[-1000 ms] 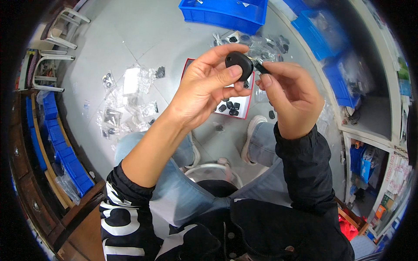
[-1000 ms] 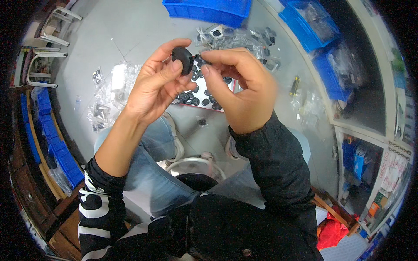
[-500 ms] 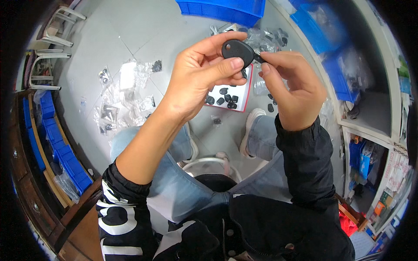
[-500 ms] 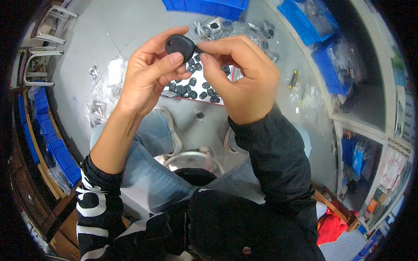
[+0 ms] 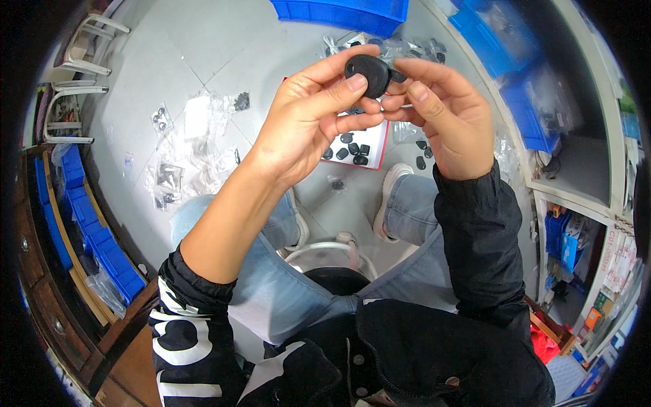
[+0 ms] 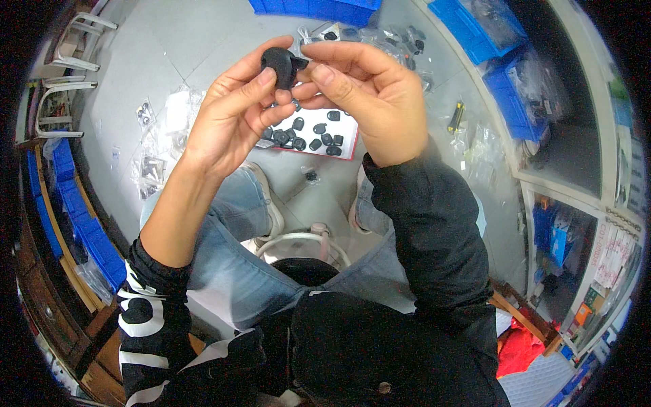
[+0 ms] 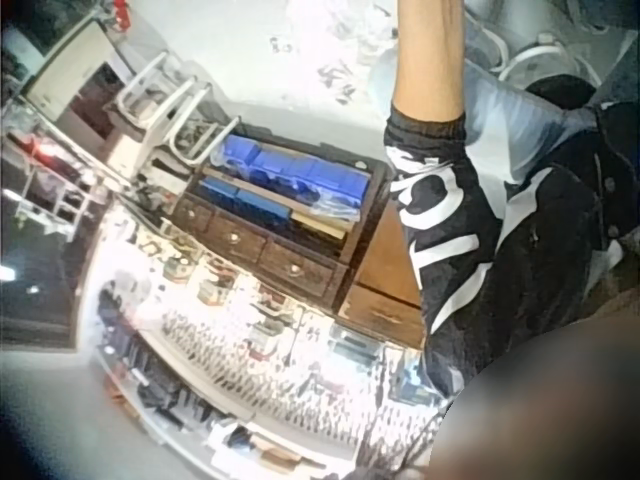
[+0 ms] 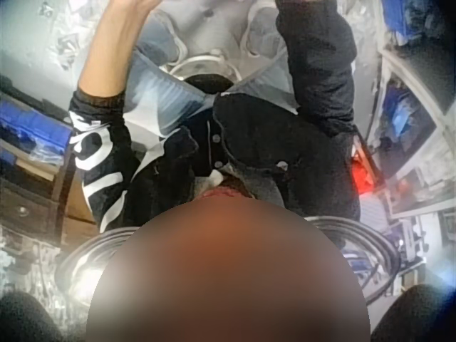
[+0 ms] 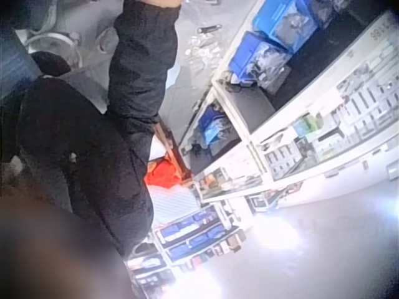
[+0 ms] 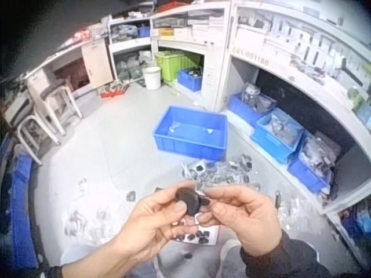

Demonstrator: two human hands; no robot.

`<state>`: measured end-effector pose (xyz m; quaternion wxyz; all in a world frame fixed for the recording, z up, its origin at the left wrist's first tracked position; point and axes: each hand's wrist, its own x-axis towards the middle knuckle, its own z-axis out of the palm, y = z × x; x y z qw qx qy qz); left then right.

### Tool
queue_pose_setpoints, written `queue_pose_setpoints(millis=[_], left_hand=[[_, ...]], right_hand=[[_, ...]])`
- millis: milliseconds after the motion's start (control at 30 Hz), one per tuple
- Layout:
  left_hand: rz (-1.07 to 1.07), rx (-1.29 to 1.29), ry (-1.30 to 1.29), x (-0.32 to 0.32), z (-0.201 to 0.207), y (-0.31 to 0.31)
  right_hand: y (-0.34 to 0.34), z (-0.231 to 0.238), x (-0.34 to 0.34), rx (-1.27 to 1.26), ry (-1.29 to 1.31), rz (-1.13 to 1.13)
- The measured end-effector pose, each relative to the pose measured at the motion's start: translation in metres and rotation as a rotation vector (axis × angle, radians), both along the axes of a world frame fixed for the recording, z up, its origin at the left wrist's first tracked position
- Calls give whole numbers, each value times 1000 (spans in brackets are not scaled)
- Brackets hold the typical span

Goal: The person sits on a stool and repeatedly unpacks small black key fobs from plastic bags, inserts small components into them, and places the assembled units into a red tray. The person handles each fob one at a time and occasionally picks up additional parts from the floor.

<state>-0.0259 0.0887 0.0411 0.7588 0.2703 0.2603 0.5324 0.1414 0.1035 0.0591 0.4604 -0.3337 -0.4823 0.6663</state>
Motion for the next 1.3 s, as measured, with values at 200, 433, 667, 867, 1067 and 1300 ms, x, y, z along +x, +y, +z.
queue_pose_setpoints(millis=[200,433,667,867,1067,1300], left_hand=[[16,35,2,0,1,0],[40,41,116,4,2,-1],[96,84,350,8,0,-2],[72,11,234,0,1,2],[-70,-80,-3,1,0,2],[-159,-122,-69,-5,-5,2]], right_hand=[[-1,-3,-1,29,9,-18],[-1,-2,-1,227,-166,-98],[1,-4,3,155,-179,-196],[7,1,6,449,-292,-285],[1,2,2,812,-583,-293],[4,6,3,940,-672,-272]])
